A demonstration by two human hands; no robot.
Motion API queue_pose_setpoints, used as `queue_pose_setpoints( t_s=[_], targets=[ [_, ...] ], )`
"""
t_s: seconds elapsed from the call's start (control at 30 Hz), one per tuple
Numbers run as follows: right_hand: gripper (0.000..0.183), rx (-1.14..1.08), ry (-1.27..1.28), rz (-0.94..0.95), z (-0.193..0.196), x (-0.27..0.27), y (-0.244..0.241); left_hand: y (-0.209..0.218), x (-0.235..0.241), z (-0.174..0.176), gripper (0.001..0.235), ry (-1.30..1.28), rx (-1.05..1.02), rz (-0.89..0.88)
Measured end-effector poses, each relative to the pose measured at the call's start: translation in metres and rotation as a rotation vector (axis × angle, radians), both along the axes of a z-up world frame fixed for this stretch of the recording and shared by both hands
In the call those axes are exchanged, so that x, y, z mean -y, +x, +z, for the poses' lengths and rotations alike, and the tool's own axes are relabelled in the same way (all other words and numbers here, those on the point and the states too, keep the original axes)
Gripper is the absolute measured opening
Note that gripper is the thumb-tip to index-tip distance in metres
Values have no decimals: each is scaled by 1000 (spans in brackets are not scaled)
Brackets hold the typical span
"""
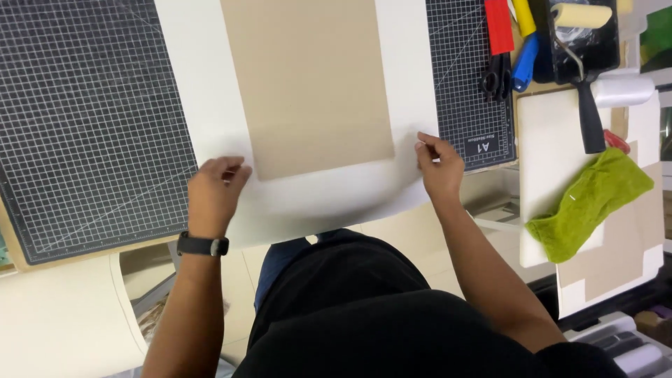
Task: Applying adhesive to cardboard panels using a roller and mounting them onto a larger white sheet, followed by smoothing with a squeegee.
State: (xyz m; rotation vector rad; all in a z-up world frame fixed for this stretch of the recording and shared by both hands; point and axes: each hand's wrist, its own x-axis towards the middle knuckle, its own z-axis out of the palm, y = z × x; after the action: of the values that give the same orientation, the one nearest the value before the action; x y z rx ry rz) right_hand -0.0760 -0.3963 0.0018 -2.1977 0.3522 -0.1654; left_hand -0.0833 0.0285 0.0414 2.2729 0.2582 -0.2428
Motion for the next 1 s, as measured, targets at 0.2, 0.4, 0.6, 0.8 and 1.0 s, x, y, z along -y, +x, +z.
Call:
queue_pose_setpoints(
  t_s=[0.2, 0.4, 0.6, 0.8, 1.0],
  targets=[
    [19, -106, -66, 2, 7, -31, -3, 1, 19, 2, 27, -100, -129, 30],
    [18, -170, -42, 37, 10, -29, -11, -15, 28, 5, 23, -131, -46, 147],
    [14, -136, -84, 56, 7, -35, -10, -15, 30, 3, 21, -153, -56, 196],
    [17, -194, -83, 78, 2, -25, -4, -11, 16, -12, 19, -124, -89, 118],
    [25, 247, -205, 224, -7, -54, 91, 98, 31, -58, 32, 281, 513, -30]
  ],
)
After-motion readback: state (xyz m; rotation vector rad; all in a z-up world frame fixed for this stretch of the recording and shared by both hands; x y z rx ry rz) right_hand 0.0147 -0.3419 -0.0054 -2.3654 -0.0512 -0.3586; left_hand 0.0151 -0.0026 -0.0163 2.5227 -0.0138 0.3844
